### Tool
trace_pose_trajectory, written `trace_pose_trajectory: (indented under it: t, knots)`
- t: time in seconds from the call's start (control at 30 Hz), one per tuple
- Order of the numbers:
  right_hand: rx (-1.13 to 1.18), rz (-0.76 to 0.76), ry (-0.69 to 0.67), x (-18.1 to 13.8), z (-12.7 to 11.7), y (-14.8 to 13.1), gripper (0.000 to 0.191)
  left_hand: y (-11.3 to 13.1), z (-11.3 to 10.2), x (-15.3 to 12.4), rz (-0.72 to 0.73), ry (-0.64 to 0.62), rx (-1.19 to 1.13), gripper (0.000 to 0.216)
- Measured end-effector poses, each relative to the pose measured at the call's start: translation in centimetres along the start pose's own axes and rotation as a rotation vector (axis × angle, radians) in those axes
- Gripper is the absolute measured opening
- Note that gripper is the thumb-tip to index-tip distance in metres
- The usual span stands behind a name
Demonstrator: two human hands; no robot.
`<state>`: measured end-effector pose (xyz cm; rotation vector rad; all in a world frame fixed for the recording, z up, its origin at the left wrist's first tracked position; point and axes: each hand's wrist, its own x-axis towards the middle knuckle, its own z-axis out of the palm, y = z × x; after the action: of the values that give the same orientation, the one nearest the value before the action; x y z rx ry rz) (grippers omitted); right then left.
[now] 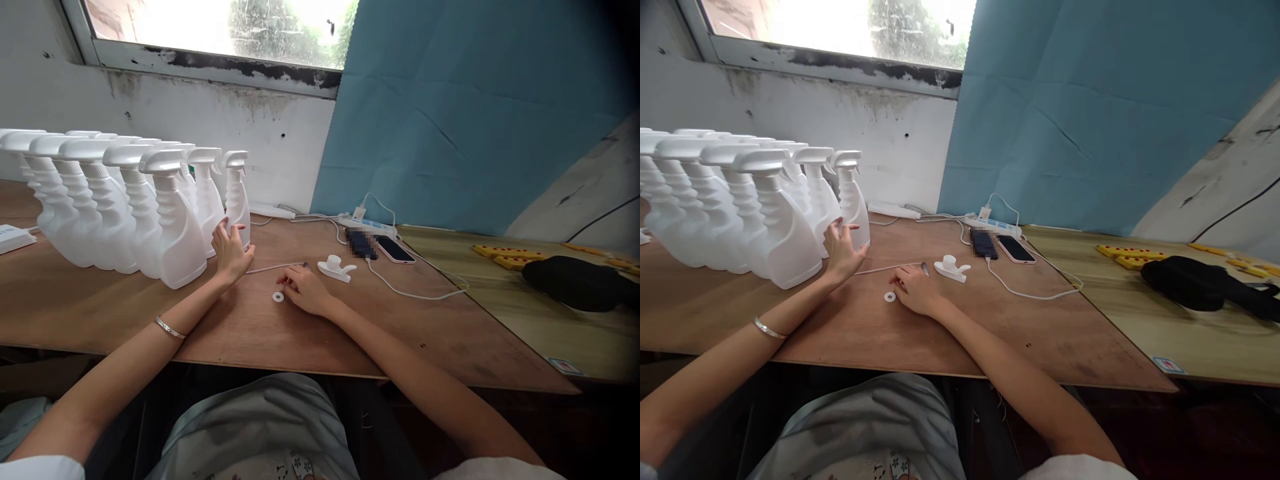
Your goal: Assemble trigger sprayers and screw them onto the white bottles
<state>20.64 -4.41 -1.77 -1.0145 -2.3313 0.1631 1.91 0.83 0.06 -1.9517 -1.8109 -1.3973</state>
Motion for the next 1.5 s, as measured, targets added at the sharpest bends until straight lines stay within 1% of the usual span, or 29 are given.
trace_pose_trajectory:
  t: [0.27,0.5,0.77,0.93,1.07,1.23,1.5]
  knots:
    - [-0.007,0.001,0.001,0.05,-0.08,-0.02,0.018,-0.35,0.11,0.35,-0.086,0.029,-0.012,0.054]
    - [0.001,0.004,0.010,0.12,-0.15,-0.18,0.019,-0.13,0.08,0.23,-0.085,-0.016,0.068,0.057]
    - [-0.008,-0.006,0.014,0.03,-0.12,-0.14,0.018,0.16,0.01,0.04,-0.053,-0.018,0.148,0.067]
    - [-0.005,-0.005,0.018,0.05,-0.18,-0.16,0.018,0.04,0.03,0.17,-0.109,-0.064,0.180,0.074]
    - [-0.015,-0.001,0.013,0.10,-0.17,-0.21,0.018,-0.07,-0.06,0.27,-0.120,-0.126,0.207,0.076]
    - [-0.021,0.000,0.008,0.07,-0.19,-0.26,0.018,0.10,-0.46,0.20,-0.110,-0.185,0.243,0.073]
    - [-0.069,-0.017,0.003,0.07,-0.23,-0.24,0.018,0.01,-0.66,0.17,-0.037,-0.220,0.315,0.075]
